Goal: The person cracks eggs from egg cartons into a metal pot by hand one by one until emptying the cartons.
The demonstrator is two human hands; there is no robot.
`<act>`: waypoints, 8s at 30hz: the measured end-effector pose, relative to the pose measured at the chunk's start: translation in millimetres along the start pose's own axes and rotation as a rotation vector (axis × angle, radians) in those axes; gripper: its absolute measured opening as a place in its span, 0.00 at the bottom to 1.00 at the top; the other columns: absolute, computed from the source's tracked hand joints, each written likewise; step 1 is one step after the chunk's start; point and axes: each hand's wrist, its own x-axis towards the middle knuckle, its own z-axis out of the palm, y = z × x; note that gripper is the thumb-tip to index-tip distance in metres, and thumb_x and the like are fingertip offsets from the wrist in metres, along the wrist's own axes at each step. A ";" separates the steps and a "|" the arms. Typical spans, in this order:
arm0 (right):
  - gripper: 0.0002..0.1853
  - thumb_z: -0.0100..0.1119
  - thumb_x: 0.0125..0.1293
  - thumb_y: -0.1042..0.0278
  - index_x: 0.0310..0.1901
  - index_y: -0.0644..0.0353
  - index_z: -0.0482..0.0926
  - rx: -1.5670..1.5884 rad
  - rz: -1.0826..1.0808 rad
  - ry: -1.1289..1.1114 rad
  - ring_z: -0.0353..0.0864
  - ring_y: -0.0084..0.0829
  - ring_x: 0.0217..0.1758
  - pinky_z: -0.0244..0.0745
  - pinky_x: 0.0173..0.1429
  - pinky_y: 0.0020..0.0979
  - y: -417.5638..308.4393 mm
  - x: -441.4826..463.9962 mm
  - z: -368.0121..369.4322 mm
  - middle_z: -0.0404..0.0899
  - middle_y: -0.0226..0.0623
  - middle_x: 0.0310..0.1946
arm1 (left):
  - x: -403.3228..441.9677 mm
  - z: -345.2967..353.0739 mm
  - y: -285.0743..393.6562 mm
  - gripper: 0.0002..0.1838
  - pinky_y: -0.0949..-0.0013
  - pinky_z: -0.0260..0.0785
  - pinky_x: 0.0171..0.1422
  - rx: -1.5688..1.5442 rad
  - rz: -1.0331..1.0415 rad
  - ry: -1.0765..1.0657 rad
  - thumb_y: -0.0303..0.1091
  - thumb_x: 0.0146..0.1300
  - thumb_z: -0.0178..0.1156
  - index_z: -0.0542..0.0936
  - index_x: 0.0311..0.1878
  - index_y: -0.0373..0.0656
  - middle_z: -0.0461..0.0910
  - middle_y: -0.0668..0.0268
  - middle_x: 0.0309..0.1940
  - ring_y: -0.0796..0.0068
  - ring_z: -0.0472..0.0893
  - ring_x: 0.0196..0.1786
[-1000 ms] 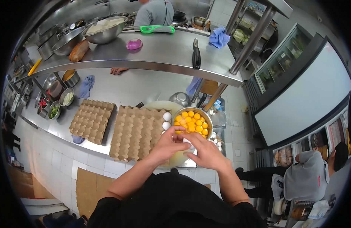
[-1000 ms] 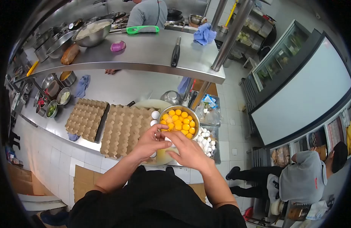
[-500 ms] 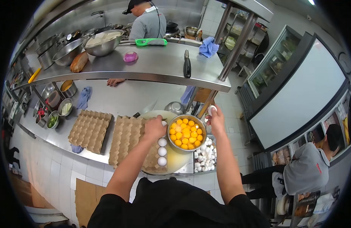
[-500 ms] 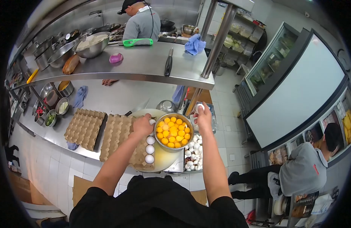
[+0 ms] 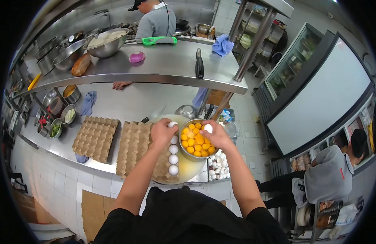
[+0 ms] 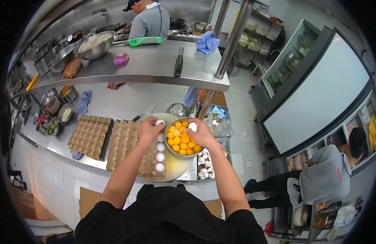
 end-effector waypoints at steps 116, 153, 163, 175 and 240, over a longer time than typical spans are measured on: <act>0.24 0.69 0.73 0.53 0.60 0.62 0.80 -0.202 0.101 0.030 0.90 0.48 0.44 0.83 0.51 0.46 -15.0 -3.8 -10.4 0.88 0.50 0.44 | -73.7 -38.5 7.7 0.24 0.54 0.82 0.49 0.185 0.075 -0.157 0.46 0.54 0.74 0.89 0.52 0.45 0.91 0.56 0.36 0.55 0.90 0.40; 0.22 0.52 0.82 0.59 0.70 0.59 0.72 0.568 0.230 0.675 0.78 0.22 0.29 0.69 0.23 0.25 12.9 39.8 -43.2 0.80 0.37 0.43 | -112.8 -50.8 24.9 0.27 0.47 0.81 0.52 0.564 0.149 -0.402 0.50 0.62 0.70 0.81 0.56 0.40 0.88 0.48 0.40 0.47 0.89 0.47; 0.23 0.56 0.81 0.63 0.72 0.60 0.70 0.910 0.221 0.268 0.78 0.21 0.34 0.69 0.25 0.26 -0.4 -12.8 -45.1 0.81 0.34 0.42 | -113.4 -30.6 4.2 0.20 0.49 0.82 0.51 0.521 0.153 -0.362 0.48 0.57 0.71 0.87 0.45 0.43 0.89 0.51 0.37 0.49 0.89 0.44; 0.30 0.69 0.72 0.51 0.66 0.64 0.75 -0.535 -0.122 -0.003 0.89 0.57 0.47 0.84 0.52 0.48 -53.8 -22.7 -12.6 0.87 0.58 0.47 | -100.9 -55.5 8.6 0.23 0.59 0.80 0.44 0.201 -0.003 -0.312 0.47 0.53 0.76 0.89 0.50 0.45 0.89 0.60 0.32 0.61 0.89 0.36; 0.29 0.77 0.66 0.62 0.65 0.61 0.76 -0.311 -0.531 0.598 0.87 0.52 0.54 0.83 0.57 0.46 -59.3 -15.3 -35.3 0.85 0.52 0.53 | -126.6 -65.4 -14.1 0.19 0.72 0.74 0.46 -0.419 0.076 -0.462 0.30 0.50 0.79 0.86 0.46 0.43 0.83 0.71 0.36 0.81 0.76 0.38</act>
